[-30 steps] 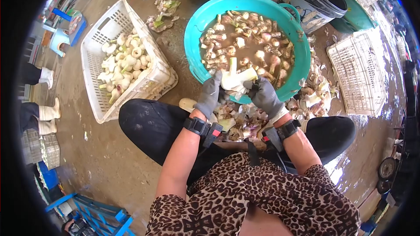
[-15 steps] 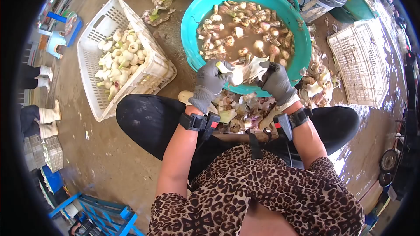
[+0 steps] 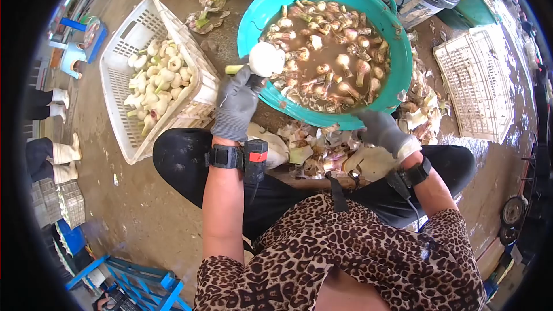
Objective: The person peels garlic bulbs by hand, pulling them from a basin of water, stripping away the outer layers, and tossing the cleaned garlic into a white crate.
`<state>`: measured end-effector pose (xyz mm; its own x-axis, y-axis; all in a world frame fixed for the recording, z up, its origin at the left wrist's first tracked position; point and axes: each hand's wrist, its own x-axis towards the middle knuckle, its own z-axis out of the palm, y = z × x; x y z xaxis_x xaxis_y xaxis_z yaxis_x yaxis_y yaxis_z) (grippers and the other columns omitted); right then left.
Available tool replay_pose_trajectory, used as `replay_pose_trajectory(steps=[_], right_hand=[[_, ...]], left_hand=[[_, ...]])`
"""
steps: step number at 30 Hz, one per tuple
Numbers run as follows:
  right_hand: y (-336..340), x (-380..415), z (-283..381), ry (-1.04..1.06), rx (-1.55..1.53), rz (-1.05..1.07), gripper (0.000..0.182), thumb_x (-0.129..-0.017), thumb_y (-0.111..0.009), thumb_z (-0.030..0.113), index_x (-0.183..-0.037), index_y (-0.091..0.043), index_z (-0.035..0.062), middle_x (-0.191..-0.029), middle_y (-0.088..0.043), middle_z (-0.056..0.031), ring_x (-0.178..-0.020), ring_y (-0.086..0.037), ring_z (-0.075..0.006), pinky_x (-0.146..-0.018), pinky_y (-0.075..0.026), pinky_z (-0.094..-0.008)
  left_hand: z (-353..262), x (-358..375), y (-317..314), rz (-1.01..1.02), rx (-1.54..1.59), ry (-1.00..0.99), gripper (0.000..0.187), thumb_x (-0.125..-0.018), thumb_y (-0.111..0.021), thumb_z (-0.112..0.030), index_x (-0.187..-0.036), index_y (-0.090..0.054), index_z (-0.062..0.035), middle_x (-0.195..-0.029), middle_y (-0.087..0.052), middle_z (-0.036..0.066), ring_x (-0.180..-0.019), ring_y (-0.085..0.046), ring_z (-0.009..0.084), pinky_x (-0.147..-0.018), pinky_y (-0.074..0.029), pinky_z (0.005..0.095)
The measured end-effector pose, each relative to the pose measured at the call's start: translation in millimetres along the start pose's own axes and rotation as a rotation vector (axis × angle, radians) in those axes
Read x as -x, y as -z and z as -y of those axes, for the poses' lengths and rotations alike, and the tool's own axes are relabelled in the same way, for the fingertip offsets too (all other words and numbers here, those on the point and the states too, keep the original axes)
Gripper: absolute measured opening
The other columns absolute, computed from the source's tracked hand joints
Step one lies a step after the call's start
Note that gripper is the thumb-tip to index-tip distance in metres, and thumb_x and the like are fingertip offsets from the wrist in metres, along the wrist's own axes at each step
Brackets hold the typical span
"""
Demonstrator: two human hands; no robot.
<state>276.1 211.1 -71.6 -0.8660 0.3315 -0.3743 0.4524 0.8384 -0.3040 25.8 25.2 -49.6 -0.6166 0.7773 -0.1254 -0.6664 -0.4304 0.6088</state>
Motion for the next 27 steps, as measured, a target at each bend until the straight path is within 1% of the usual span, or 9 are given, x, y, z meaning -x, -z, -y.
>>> replay_pose_trajectory(steps=[4, 8, 10, 12, 14, 16, 22, 24, 27], right_hand=[[18, -46, 34, 0.181, -0.943, -0.412, 0.033, -0.075, -0.060, 0.014, -0.107, -0.052, 0.0082, -0.086, -0.061, -0.0090, -0.077, -0.058, -0.0189, -0.067, -0.046, -0.0279], [30, -68, 63, 0.309, -1.084, -0.370, 0.031, -0.076, -0.060, 0.011, -0.105, -0.053, 0.0041, -0.085, -0.061, -0.0074, -0.068, -0.056, -0.0129, -0.062, -0.045, -0.0245], [34, -68, 68, -0.054, -1.162, -0.080, 0.028, -0.076, -0.061, 0.014, -0.101, -0.055, 0.0034, -0.081, -0.059, -0.0072, -0.062, -0.052, -0.0103, -0.058, -0.044, -0.0235], [41, -55, 59, 0.213, -1.453, -0.245, 0.016, -0.083, -0.046, 0.011, -0.092, -0.053, -0.0003, -0.074, -0.054, -0.0087, -0.058, -0.050, -0.0116, -0.054, -0.042, -0.0237], [52, -55, 43, 0.216, -2.265, -0.126, 0.014, -0.084, -0.039, 0.010, -0.086, -0.048, -0.0008, -0.074, -0.052, -0.0085, -0.060, -0.050, -0.0152, -0.055, -0.043, -0.0244], [43, -63, 13, 0.075, -2.387, -0.204, 0.010, -0.083, -0.040, 0.010, -0.082, -0.045, 0.0014, -0.075, -0.050, -0.0089, -0.060, -0.049, -0.0178, -0.057, -0.044, -0.0252], [-17, -75, -50, -0.477, -1.392, -0.374, 0.031, -0.078, -0.044, 0.006, -0.109, -0.048, 0.0053, -0.074, -0.054, -0.0095, -0.075, -0.056, -0.0227, -0.063, -0.045, -0.0289], [-38, -83, -63, -0.419, -0.318, -0.304, 0.039, -0.074, -0.051, 0.011, -0.113, -0.047, 0.0127, -0.084, -0.058, -0.0144, -0.086, -0.057, -0.0264, -0.072, -0.046, -0.0331], [-37, -101, -27, -0.562, -0.147, -0.067, 0.043, -0.073, -0.052, 0.016, -0.115, -0.045, 0.0162, -0.103, -0.055, -0.0156, -0.097, -0.053, -0.0293, -0.084, -0.041, -0.0361]], left_hand=[[29, -7, 19, 0.042, 0.246, 0.309, 0.037, -0.078, -0.056, -0.015, -0.111, -0.047, -0.0008, -0.104, -0.055, 0.010, -0.092, -0.052, 0.0194, -0.075, -0.047, 0.0328], [47, 1, 6, -0.053, -0.016, 0.334, 0.037, -0.078, -0.057, -0.020, -0.111, -0.048, -0.0033, -0.109, -0.053, 0.006, -0.095, -0.050, 0.0183, -0.076, -0.046, 0.0338], [46, 1, 12, -0.022, -0.016, 0.328, 0.036, -0.078, -0.056, -0.019, -0.111, -0.049, -0.0048, -0.108, -0.053, 0.004, -0.095, -0.050, 0.0178, -0.079, -0.045, 0.0323], [41, 4, 5, -0.166, -0.083, 0.196, 0.027, -0.082, -0.052, -0.018, -0.103, -0.052, -0.0014, -0.095, -0.057, 0.009, -0.079, -0.055, 0.0173, -0.066, -0.048, 0.0285], [42, 6, 6, -0.283, -0.020, 0.211, 0.027, -0.080, -0.055, -0.016, -0.103, -0.052, -0.0013, -0.094, -0.057, 0.008, -0.078, -0.055, 0.0170, -0.065, -0.048, 0.0280], [42, 2, 6, -0.388, 0.039, 0.231, 0.028, -0.078, -0.058, -0.014, -0.103, -0.052, -0.0011, -0.094, -0.057, 0.008, -0.078, -0.055, 0.0166, -0.065, -0.048, 0.0275], [-39, 4, -21, -0.075, 0.711, -0.198, 0.043, -0.082, -0.050, -0.027, -0.111, -0.042, 0.0049, -0.102, -0.052, 0.017, -0.088, -0.054, 0.0237, -0.075, -0.047, 0.0323], [-68, 5, -20, -0.038, 0.543, -0.378, 0.047, -0.085, -0.046, -0.030, -0.113, -0.040, 0.0059, -0.110, -0.048, 0.017, -0.100, -0.048, 0.0232, -0.080, -0.044, 0.0335], [-58, 9, -25, 0.119, 0.475, -0.136, 0.041, -0.085, -0.046, -0.026, -0.114, -0.042, 0.0034, -0.106, -0.052, 0.016, -0.096, -0.051, 0.0231, -0.080, -0.045, 0.0344]])
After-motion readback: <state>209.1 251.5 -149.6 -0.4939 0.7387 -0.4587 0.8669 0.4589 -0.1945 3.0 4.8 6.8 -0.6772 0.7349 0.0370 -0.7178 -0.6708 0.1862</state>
